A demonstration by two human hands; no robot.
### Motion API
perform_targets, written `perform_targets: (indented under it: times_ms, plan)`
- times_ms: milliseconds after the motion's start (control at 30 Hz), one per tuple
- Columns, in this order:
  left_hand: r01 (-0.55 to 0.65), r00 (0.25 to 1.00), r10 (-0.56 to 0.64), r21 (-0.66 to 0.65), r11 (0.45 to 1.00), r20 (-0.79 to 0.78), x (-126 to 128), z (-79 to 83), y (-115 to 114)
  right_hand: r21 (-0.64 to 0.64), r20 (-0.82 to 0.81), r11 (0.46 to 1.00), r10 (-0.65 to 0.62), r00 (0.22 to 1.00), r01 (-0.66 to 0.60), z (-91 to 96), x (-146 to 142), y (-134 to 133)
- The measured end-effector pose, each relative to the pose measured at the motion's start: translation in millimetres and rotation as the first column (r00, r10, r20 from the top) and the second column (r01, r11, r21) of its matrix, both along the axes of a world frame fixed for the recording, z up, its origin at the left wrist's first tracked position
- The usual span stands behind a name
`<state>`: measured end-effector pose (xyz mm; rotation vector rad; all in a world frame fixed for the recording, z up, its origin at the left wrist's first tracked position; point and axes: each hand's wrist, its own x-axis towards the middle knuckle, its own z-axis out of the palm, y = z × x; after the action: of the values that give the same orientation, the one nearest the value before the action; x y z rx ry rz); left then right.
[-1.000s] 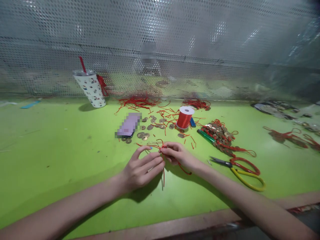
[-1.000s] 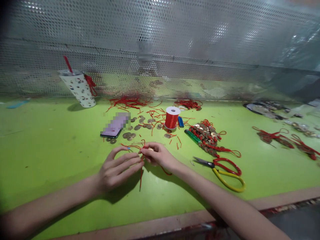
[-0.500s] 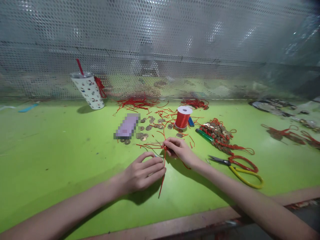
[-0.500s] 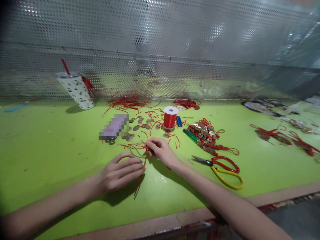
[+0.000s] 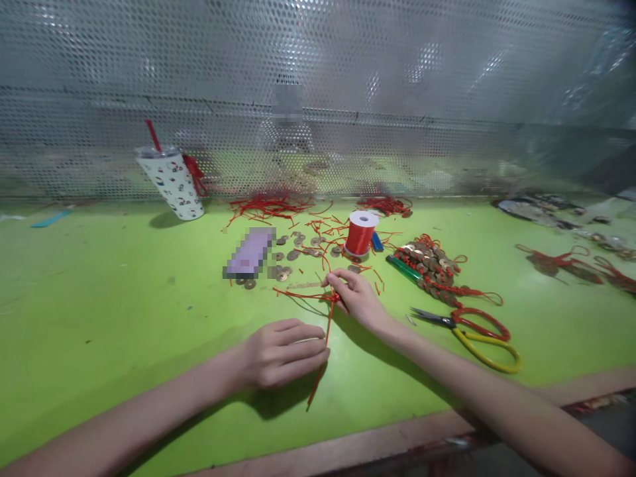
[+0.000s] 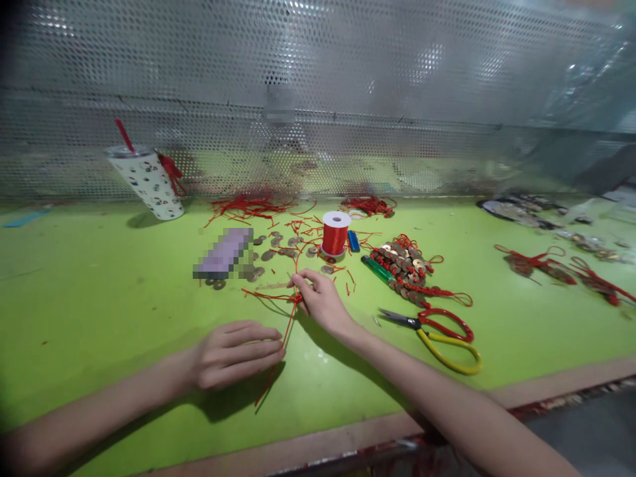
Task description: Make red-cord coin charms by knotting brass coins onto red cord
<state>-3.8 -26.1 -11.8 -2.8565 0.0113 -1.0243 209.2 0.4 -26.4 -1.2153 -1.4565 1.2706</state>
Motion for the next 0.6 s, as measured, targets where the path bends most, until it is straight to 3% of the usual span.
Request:
perform_targets:
  times_ms: [133, 267, 367, 467, 600]
  plan:
    - [-0.019, 1.000, 0.019, 0.018, 1.000, 0.006, 0, -0.7, 1, -0.057, -0.072, 0.998, -0.031, 0.997, 0.027, 0.5, -2, -1]
    - [-0.167, 0.985, 0.166, 0.026, 0.986, 0.035, 6, -9.7, 0, -0.001, -0.087, 0.999, -0.050, 0.995, 0.050, 4.3, -2, -4]
    - [-0.279, 0.948, 0.298, -0.161, 0.947, 0.111, 11, -16.3, -2, 0.114, -0.022, 0.992, -0.050, 0.999, 0.052, 4.2, 0, -6]
    - [-0.353, 0.906, 0.413, -0.370, 0.860, 0.096, 12, -17.7, -3, 0.153, 0.028, 0.988, -0.041, 0.999, 0.036, 1.7, 1, -6]
    - [-0.471, 0.839, 0.539, -0.389, 0.791, 0.079, 9, -15.8, 2, 0.064, -0.038, 0.998, -0.019, 0.999, 0.021, 2.0, -1, -7]
